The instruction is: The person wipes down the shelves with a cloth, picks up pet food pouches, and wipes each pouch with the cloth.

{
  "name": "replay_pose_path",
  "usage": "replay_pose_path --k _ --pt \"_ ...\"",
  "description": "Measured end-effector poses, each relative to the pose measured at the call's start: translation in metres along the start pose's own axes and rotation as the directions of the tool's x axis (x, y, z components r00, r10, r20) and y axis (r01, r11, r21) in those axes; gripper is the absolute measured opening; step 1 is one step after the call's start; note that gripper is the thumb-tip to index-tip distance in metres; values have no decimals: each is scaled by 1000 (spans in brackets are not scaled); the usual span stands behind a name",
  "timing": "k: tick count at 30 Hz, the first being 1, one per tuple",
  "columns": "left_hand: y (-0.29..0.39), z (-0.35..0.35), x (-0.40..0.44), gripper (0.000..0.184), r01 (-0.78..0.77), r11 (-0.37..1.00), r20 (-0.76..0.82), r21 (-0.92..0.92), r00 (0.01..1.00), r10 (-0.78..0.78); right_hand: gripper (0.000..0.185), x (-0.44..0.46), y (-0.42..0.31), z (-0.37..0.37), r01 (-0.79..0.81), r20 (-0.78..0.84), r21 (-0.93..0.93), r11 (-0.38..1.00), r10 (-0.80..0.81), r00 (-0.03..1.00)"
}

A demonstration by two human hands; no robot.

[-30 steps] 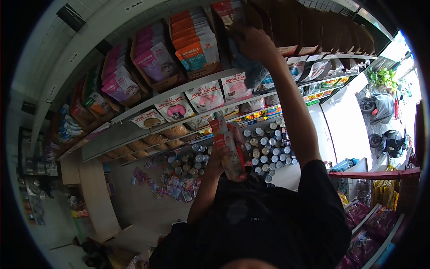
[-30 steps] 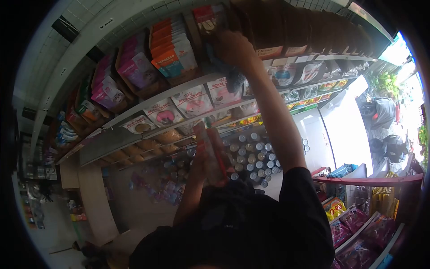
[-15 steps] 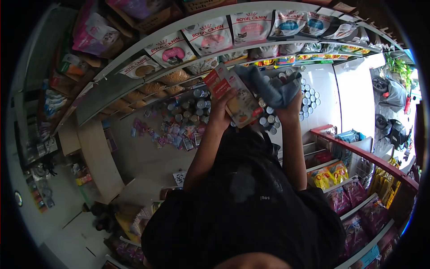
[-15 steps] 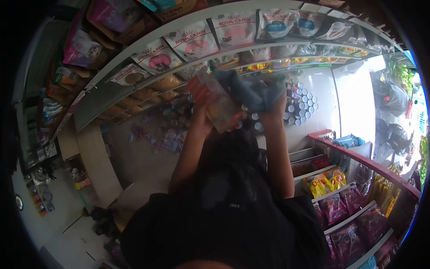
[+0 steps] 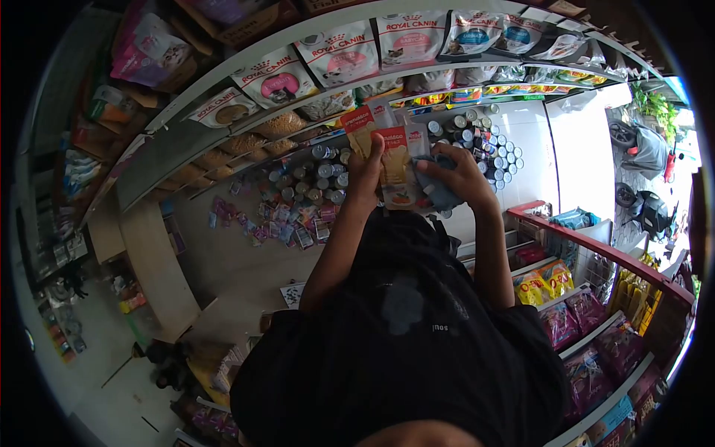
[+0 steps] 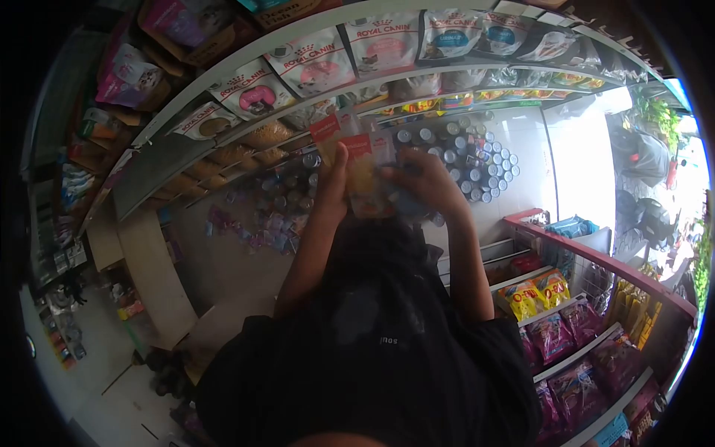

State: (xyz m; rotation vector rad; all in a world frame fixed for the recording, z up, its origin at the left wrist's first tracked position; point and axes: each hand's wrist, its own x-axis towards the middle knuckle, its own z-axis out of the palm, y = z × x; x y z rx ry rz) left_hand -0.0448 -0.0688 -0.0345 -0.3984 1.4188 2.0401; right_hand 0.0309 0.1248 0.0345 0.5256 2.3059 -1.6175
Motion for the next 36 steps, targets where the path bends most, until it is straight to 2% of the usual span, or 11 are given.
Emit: replay_pose_path --k 3,8,9,13,19,23,24,28,29,33,36 --pt "4 -2 -5 46 -45 997 -2 -68 999 45 28 -6 21 9 110 -73 378 919 -89 993" --pt "18 -14 -17 48 96 972 84 -214 993 -79 25 -12 25 -9 180 -160 615 768 -102 982" --pt "18 -17 -19 48 101 972 85 -212 993 -84 25 -11 28 -16 218 -178 601 769 -136 974" --pt "18 -27 -19 61 291 807 541 -514 840 42 26 -9 22 -45 284 -203 515 809 -207 957" --pt "-3 -17 -17 73 129 868 491 -480 859 144 26 -11 25 -37 229 -187 461 858 -158 970" --pt "-9 -33 -1 72 59 980 752 -189 650 106 23 -17 27 -26 253 -286 484 838 -122 950" --pt "-9 -31 -1 72 59 981 755 -185 648 103 23 -17 28 -22 255 -290 485 836 -122 949" --pt "-13 -14 1 67 289 896 766 -338 637 83 19 -18 38 -6 304 -408 586 751 -51 912" --pt "-10 -10 0 67 292 897 769 -333 634 79 19 -18 38 -1 307 -413 587 749 -49 909" --pt "3 5 -7 66 492 657 745 -571 646 164 16 -14 28 20 353 -459 706 613 17 888" --pt "0 -1 -8 64 404 724 729 -559 656 196 16 -11 20 31 363 -466 725 585 29 885"
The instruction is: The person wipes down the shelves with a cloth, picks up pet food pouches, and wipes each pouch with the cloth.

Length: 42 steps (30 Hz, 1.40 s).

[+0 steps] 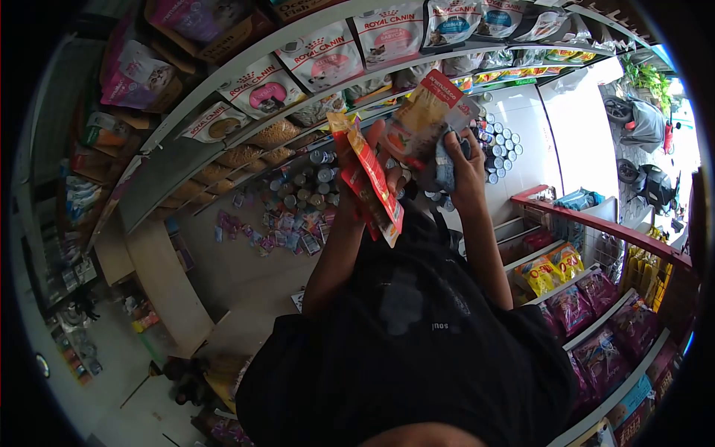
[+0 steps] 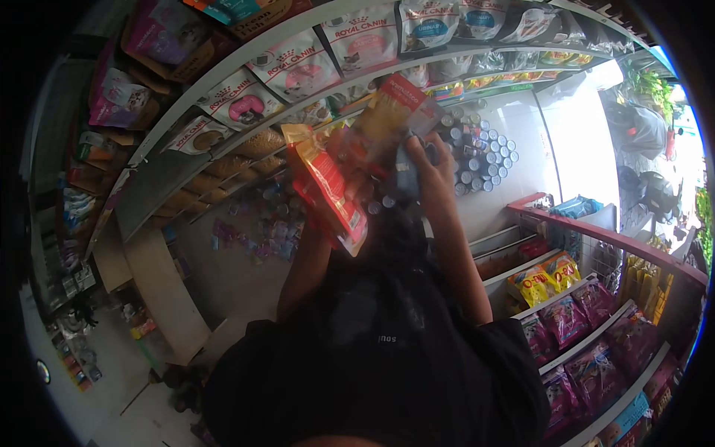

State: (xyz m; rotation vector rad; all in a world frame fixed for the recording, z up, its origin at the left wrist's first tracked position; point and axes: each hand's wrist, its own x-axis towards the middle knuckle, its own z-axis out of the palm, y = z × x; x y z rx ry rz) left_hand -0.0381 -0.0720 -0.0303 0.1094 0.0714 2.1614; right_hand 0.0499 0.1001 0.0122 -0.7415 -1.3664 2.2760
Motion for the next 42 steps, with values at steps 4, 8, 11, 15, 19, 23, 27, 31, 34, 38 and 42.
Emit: replay_pose_path --k 4,8,11,15,19,23,27,31,34,38,42 --pt "-3 -3 -9 68 -46 986 -4 160 999 47 16 2 2 -3 -8 40 -21 1000 9 999" --pt "-4 1 -15 80 -51 944 -63 327 995 75 20 7 3 -12 -15 188 -178 984 49 981" --pt "-4 23 -8 96 -41 943 -56 331 996 62 27 12 -5 1 -12 -24 -23 1000 12 1000" --pt "7 24 -10 106 -18 939 -14 344 1000 25 27 41 9 -34 17 -206 258 966 38 978" --pt "11 20 -12 113 -5 929 -6 370 1000 8 30 47 -6 -37 101 -284 260 960 -24 959" --pt "-3 24 -13 115 -21 911 -90 412 994 64 42 33 -48 -5 246 -87 -395 885 -303 949" --pt "-16 51 -2 120 -32 929 -347 370 922 170 48 35 -43 -4 -107 122 233 966 80 989" --pt "2 21 -11 121 100 908 -160 407 986 -37 50 29 -33 8 -186 169 409 893 126 978" --pt "2 21 -14 121 148 884 -119 443 987 -106 51 28 -33 6 -243 227 538 807 139 964" --pt "1 35 -11 121 148 850 -166 505 983 -72 49 32 -33 2 -346 366 713 610 98 926" --pt "4 32 -8 105 13 755 -92 655 994 62 47 36 -11 0 -139 124 413 900 96 988"
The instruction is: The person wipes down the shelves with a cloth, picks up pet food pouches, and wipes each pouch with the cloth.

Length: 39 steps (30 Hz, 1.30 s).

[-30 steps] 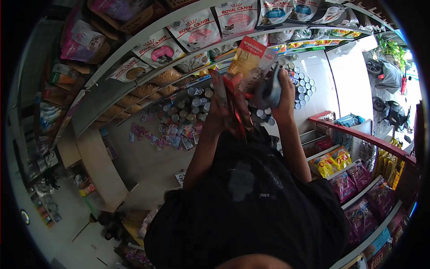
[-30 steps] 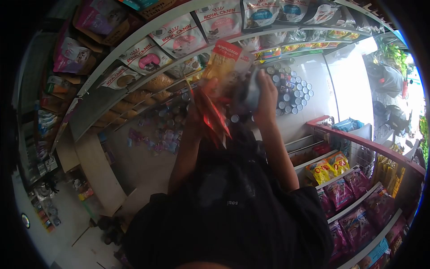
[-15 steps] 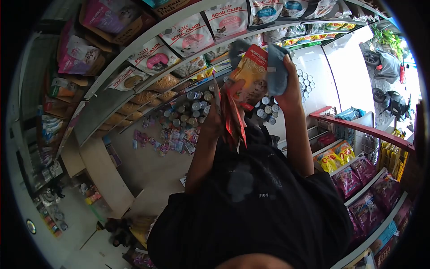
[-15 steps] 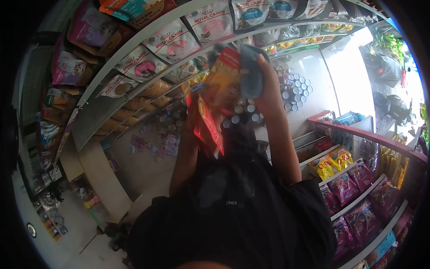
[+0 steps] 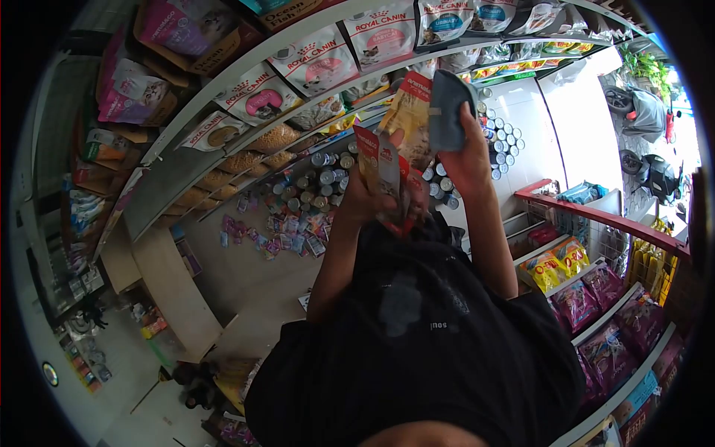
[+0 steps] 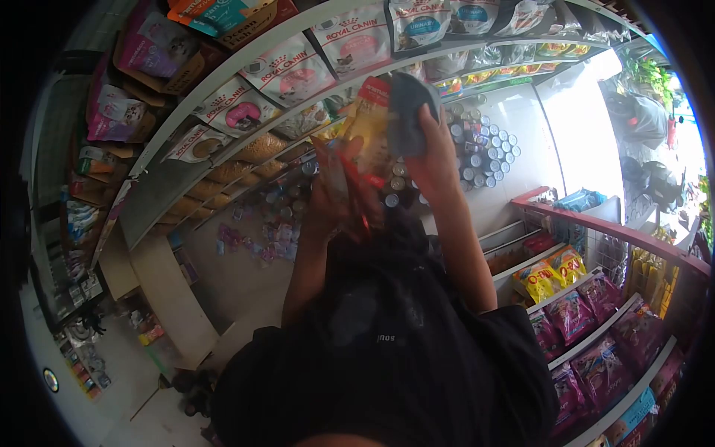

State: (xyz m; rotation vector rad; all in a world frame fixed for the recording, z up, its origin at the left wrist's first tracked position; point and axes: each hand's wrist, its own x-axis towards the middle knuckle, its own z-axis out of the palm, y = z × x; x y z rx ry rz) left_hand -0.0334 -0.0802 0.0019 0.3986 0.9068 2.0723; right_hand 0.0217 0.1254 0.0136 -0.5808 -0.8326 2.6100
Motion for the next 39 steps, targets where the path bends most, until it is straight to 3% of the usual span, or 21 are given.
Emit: replay_pose_path --k 6,11,15,16,20,21,25,26,27,28,30,31,35,36,39 --pt "-5 0 -2 87 -23 992 -35 122 999 28 44 8 9 7 -217 64 141 966 209 976" --pt "-1 -7 -6 76 -4 968 -91 253 995 28 45 13 15 -15 -207 -18 -36 978 207 978" --pt "-11 -14 -7 80 77 996 -134 54 989 -69 43 6 7 -3 -52 -121 -425 904 0 993" --pt "-10 -14 -6 80 77 996 -133 55 989 -69 43 8 7 -2 -50 -120 -424 904 -1 993" --pt "-6 -13 -5 82 1 993 -129 118 991 14 44 17 6 -4 -84 -155 -53 995 75 985" --pt "-5 -14 -5 82 -1 993 -127 117 992 16 44 18 1 0 -81 -154 -55 995 72 985" --pt "-2 -16 -10 84 26 993 -70 118 997 -18 55 23 -40 22 58 43 202 978 -68 997" --pt "-1 -14 -10 84 25 993 -70 117 997 -17 55 25 -48 22 58 43 202 978 -68 997" --pt "1 -10 -10 84 41 992 -70 121 997 -33 59 26 -56 20 78 107 -58 995 -72 992" --pt "4 -5 -9 84 56 991 -68 125 997 -48 63 26 -65 18 111 170 -311 944 -60 984" --pt "9 3 -6 84 87 987 -61 135 995 -79 71 27 -76 14 202 272 -730 653 7 962" --pt "10 5 -6 84 88 987 -56 134 995 -81 71 26 -77 14 203 270 -731 651 3 963" --pt "18 5 -5 81 172 960 -106 219 983 -152 91 29 -74 17 57 60 -997 46 73 996" --pt "18 5 -6 81 168 961 -110 219 983 -147 91 31 -70 16 62 65 -997 44 78 995" --pt "18 2 -7 76 156 965 -107 209 985 -136 99 32 -43 3 86 81 -995 44 -113 990"
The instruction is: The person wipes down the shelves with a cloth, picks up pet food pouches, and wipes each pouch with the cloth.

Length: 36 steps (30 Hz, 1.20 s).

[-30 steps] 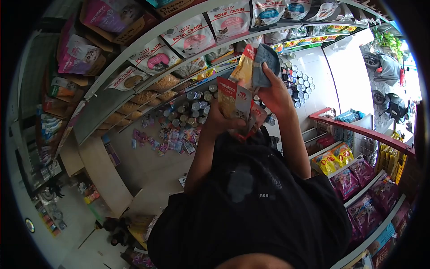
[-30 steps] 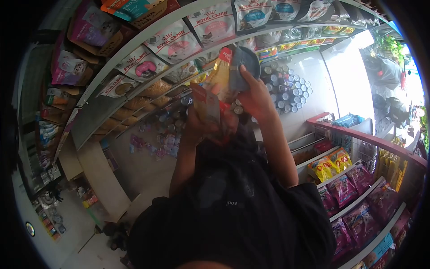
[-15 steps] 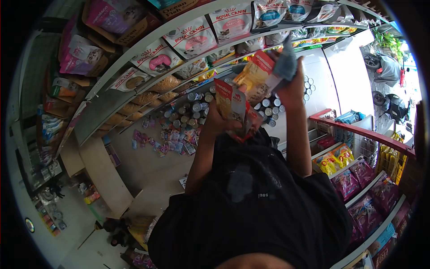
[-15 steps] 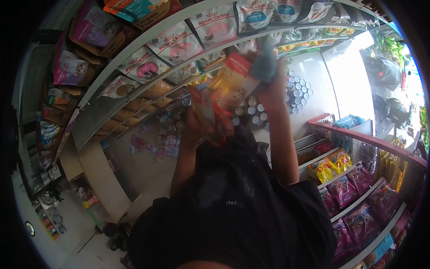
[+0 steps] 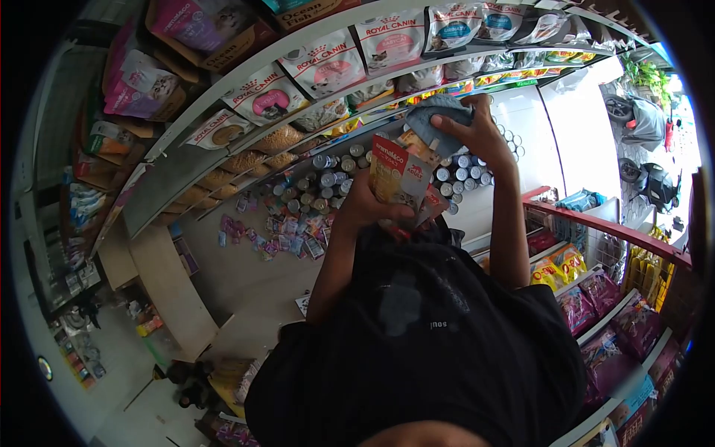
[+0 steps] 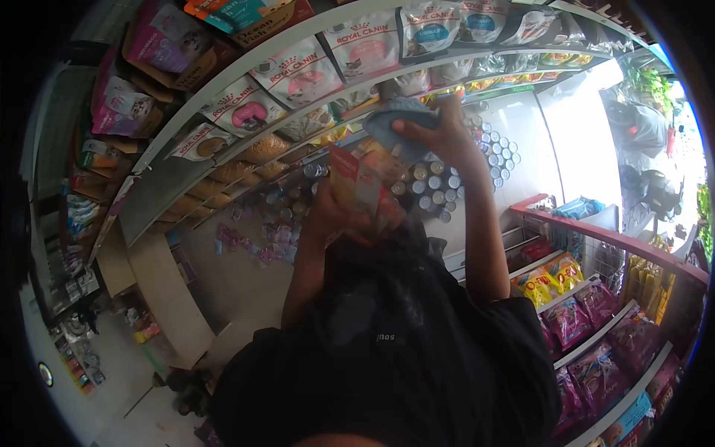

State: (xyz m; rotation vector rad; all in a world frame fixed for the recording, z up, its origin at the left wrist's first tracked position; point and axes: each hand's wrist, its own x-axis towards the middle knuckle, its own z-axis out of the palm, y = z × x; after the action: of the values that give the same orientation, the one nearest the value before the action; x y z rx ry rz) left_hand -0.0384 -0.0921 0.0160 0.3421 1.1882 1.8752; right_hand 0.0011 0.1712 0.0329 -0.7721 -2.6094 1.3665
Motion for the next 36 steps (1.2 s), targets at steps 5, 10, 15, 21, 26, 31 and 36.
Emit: replay_pose_path --k 5,10,15,21,26,31,36 --pt "-4 -10 0 78 23 995 7 94 1000 -24 94 -8 0 27 53 -411 -258 965 -159 898" --pt "-6 -10 1 76 22 996 -2 90 1000 -22 73 -10 -11 20 38 -294 -206 978 -99 951" --pt "-7 -5 3 72 -4 1000 1 17 1000 4 49 -6 0 9 -62 23 271 960 58 998" --pt "1 -1 1 74 35 999 20 20 999 -36 33 3 22 -7 -76 253 340 937 -13 967" --pt "-8 -8 0 75 15 999 38 -43 999 -13 33 0 0 -14 -172 325 396 902 37 945" --pt "-10 -12 2 75 54 998 44 37 997 -56 32 3 16 15 -168 141 200 965 142 980" --pt "-18 -21 -2 72 6 997 19 -73 1000 -4 37 -7 6 10 -32 220 401 915 -62 974"
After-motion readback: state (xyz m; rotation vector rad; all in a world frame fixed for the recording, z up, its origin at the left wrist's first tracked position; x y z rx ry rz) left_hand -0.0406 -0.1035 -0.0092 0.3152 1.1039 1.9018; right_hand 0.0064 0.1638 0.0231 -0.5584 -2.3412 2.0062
